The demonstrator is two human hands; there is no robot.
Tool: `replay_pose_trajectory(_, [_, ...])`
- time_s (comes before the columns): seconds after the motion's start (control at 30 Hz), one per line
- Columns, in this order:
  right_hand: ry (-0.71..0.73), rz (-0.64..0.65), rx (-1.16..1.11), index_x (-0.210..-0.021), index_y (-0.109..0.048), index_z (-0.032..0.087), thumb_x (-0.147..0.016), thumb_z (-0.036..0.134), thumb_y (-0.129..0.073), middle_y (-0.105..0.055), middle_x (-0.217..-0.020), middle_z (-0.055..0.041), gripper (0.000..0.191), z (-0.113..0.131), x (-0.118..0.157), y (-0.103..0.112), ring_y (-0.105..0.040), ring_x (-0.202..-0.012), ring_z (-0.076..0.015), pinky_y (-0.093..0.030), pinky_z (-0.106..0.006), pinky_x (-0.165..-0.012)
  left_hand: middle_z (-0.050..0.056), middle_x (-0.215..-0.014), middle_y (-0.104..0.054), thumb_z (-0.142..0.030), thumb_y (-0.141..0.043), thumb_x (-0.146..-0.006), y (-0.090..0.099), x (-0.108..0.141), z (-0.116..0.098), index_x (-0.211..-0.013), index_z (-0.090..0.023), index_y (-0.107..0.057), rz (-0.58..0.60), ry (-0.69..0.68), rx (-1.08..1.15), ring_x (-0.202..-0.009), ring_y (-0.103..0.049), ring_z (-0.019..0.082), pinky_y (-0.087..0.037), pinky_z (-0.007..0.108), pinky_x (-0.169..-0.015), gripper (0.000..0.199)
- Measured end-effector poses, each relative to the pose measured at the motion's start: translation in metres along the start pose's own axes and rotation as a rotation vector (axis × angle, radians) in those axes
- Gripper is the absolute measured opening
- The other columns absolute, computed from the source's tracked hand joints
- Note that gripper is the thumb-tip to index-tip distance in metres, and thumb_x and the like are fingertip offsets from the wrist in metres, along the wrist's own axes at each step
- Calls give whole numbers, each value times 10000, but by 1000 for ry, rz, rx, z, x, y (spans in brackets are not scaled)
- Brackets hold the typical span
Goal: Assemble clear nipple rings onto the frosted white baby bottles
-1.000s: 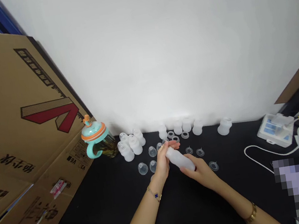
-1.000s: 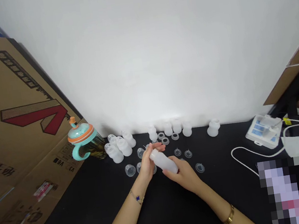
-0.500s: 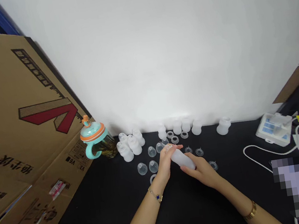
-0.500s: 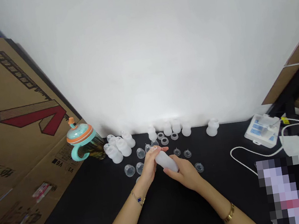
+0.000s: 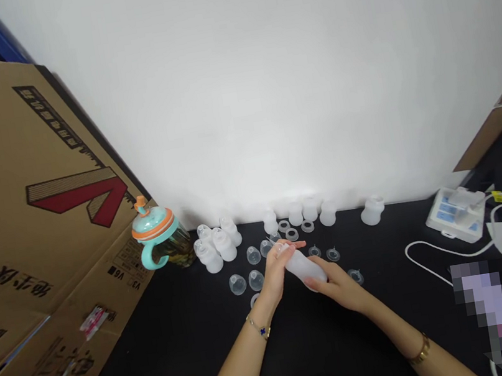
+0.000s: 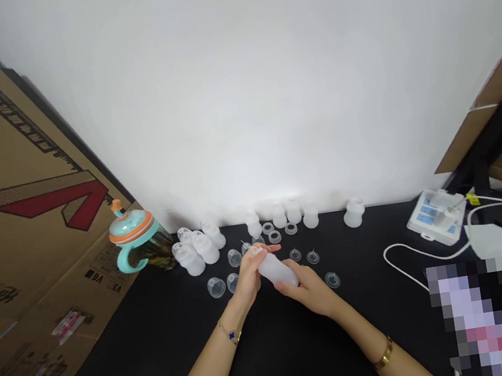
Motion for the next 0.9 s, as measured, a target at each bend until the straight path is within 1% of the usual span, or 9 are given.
replay_pose_trajectory(0.07, [-2, -27, -17, -1070, -595, 197, -909, 531, -566, -580, -812, -4, 373, -2, -1, -2, -500, -699, -164, -373, -265, -611, 108, -1033, -754, -432, -691, -824, 1, -1, -1, -916, -158, -661, 8, -25, -6, -1005, -649, 273, -465, 323, -814, 290])
replay_pose_trajectory(0.13, [-12, -73, -42, -1067, -595, 199, -913, 547, -547, -576, -818, -3, 383, -7, -2, -3, -508, -708, -164, -388, -267, -620, 121, -1114, -731, -475, -692, -821, 3, -2, 0, -1056, -162, -660, 7, -31, 15, -1078, -632, 286, -466, 347, -876, 392])
replay_pose_trajectory(0.2, [-28, -128, -85, -1084, -587, 202, -909, 575, -535, -569, -813, -3, 416, -13, -4, -2, -511, -697, -161, -400, -266, -608, 129, -1193, -698, -490, -710, -805, 3, -3, 3, -1208, -177, -613, 12, -16, 41, -1108, -625, 284, -469, 356, -895, 519])
replay_pose_trajectory(0.27, [-33, -181, -144, -1122, -570, 207, -897, 605, -530, -563, -812, -7, 459, -18, -5, 1, -512, -677, -160, -404, -260, -571, 125, -1226, -680, -468, -734, -794, -1, -3, 6, -1278, -193, -580, 47, 15, 50, -1112, -627, 280, -469, 354, -902, 578])
replay_pose_trajectory(0.37, [-23, -242, -197, -1207, -529, 219, -879, 610, -551, -578, -869, -24, 510, -21, -7, 8, -530, -687, -169, -417, -259, -540, 118, -1208, -688, -387, -770, -778, -12, 1, 9, -1238, -195, -624, 151, 53, 30, -1123, -625, 278, -452, 361, -946, 520])
replay_pose_trajectory(0.43, [-19, -254, -197, -1255, -498, 228, -881, 580, -570, -591, -937, -35, 518, -19, -7, 10, -546, -721, -173, -444, -267, -563, 111, -1195, -695, -352, -770, -781, -18, 3, 10, -1180, -192, -668, 188, 58, 10, -1139, -618, 275, -432, 369, -991, 442])
replay_pose_trajectory(0.6, [24, -201, -163, -1312, -455, 238, -829, 490, -691, -596, -1121, -53, 593, -13, -7, 6, -575, -888, -194, -494, -292, -726, 100, -1128, -727, -343, -793, -746, -14, 1, 9, -1072, -184, -721, 120, 29, -72, -1098, -634, 285, -458, 373, -962, 371])
replay_pose_trajectory(0.73, [1, -172, -144, -1356, -422, 237, -824, 477, -703, -607, -1097, -55, 647, -18, -8, 3, -576, -838, -186, -494, -287, -687, 97, -1104, -732, -333, -773, -761, -11, -2, 9, -1063, -176, -720, 123, -4, -114, -1070, -643, 284, -471, 372, -934, 345])
replay_pose_trajectory(0.9, [-11, -180, -116, -1351, -434, 226, -822, 473, -706, -620, -1068, -57, 644, -21, -9, 4, -573, -798, -180, -489, -277, -648, 99, -1085, -737, -346, -776, -756, -11, -3, 11, -1043, -172, -724, 125, -13, -114, -1029, -660, 281, -479, 371, -920, 340])
Point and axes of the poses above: each hand's wrist, its own x-axis away from the middle knuckle, its own y-axis out of the back of the hand, z = x × y, the point moved 5 cm from there along -x, towards the middle knuckle
